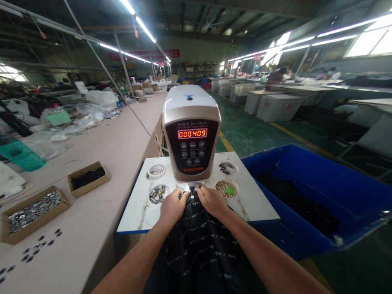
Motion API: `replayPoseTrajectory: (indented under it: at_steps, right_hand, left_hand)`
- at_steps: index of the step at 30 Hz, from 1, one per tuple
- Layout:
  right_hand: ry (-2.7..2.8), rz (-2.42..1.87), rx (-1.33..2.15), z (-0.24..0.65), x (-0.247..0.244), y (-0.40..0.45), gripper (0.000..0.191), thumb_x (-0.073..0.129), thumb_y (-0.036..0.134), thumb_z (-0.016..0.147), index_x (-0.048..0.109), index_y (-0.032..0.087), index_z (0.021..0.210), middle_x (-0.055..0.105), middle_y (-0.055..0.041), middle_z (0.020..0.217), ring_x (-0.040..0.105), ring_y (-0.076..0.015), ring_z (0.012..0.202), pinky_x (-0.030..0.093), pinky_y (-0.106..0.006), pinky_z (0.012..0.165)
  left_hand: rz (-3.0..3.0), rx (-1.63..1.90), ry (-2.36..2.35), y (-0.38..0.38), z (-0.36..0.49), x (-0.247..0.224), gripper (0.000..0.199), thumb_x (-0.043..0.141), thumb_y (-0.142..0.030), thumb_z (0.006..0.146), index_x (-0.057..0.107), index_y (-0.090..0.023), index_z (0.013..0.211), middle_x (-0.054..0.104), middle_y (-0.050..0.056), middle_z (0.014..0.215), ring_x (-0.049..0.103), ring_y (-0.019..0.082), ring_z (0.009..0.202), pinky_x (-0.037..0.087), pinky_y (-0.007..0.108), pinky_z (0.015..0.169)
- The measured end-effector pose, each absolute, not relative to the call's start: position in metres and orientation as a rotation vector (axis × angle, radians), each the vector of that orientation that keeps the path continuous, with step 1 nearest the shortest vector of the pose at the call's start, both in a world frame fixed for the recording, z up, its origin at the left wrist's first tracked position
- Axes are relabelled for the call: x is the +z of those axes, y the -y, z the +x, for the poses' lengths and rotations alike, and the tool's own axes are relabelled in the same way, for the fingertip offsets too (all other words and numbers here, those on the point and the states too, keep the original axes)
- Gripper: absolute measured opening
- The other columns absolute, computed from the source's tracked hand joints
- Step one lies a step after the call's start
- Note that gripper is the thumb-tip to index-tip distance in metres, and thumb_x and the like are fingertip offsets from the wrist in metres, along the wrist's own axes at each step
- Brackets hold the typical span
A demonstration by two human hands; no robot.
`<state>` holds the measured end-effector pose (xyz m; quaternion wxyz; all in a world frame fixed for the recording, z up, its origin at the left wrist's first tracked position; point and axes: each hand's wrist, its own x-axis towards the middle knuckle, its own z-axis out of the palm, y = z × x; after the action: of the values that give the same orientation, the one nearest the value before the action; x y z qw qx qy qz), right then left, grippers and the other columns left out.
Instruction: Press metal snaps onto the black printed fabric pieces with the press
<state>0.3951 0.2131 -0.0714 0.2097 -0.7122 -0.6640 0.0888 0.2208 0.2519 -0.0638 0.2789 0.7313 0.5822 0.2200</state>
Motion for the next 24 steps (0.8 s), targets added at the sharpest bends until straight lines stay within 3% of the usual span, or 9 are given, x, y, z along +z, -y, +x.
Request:
replayPoseTrajectory:
  at_steps: [8,12,16,19,24]
  right_hand:
    - [1.795,-1.890,0.298,0.396,-0.051,-0.200,0.034,0.039,0.037,0.107,0.069,0.024,0.118,0.078,-0.0049,0.103,0.071,-0.0205,0.092,0.041,-0.026,0.075]
    - [1.774,-1.836,0.344,0.400,-0.039,-0.167,0.038,0.042,0.046,0.105,0.073,0.024,0.104,0.078,-0.0027,0.097,0.070,-0.0187,0.090,0.040,-0.025,0.073]
    - [1.764,-1.722,0.670,0.407,-0.029,-0.130,0.042,0.074,0.060,0.079,0.075,0.020,0.095,0.074,0.0004,0.082,0.064,-0.0178,0.076,0.037,-0.023,0.062]
    - [1.715,-1.643,0.952,0.412,-0.020,-0.101,0.043,0.087,0.052,0.062,0.074,0.017,0.084,0.065,0.0045,0.070,0.056,-0.0143,0.067,0.035,-0.021,0.056]
    - [1.524,-1.347,1.264,0.410,-0.004,-0.046,0.032,0.084,0.038,0.066,0.074,0.017,0.087,0.063,0.0065,0.073,0.051,-0.0116,0.068,0.040,-0.020,0.062]
  left_hand:
    - [1.907,0.718,-1.403,-0.242,0.216,-0.052,0.040,0.046,-0.053,0.093,0.063,-0.021,0.076,0.070,0.004,0.079,0.063,0.023,0.083,0.041,0.031,0.074]
    - [1.909,0.753,-1.316,-0.213,0.210,-0.045,0.043,0.044,-0.058,0.092,0.064,-0.021,0.080,0.070,0.003,0.079,0.063,0.024,0.082,0.043,0.033,0.076]
    - [1.941,0.751,-1.215,-0.180,0.207,-0.043,0.047,0.046,-0.066,0.090,0.065,-0.023,0.091,0.071,0.002,0.082,0.066,0.024,0.082,0.047,0.033,0.075]
    - [2.015,0.752,-1.122,-0.155,0.205,-0.039,0.045,0.047,-0.065,0.091,0.065,-0.025,0.094,0.073,0.001,0.084,0.068,0.023,0.081,0.051,0.032,0.074]
    - [2.167,0.715,-0.916,-0.119,0.202,-0.032,0.033,0.050,-0.055,0.095,0.065,-0.026,0.094,0.074,-0.001,0.084,0.071,0.018,0.079,0.055,0.025,0.074]
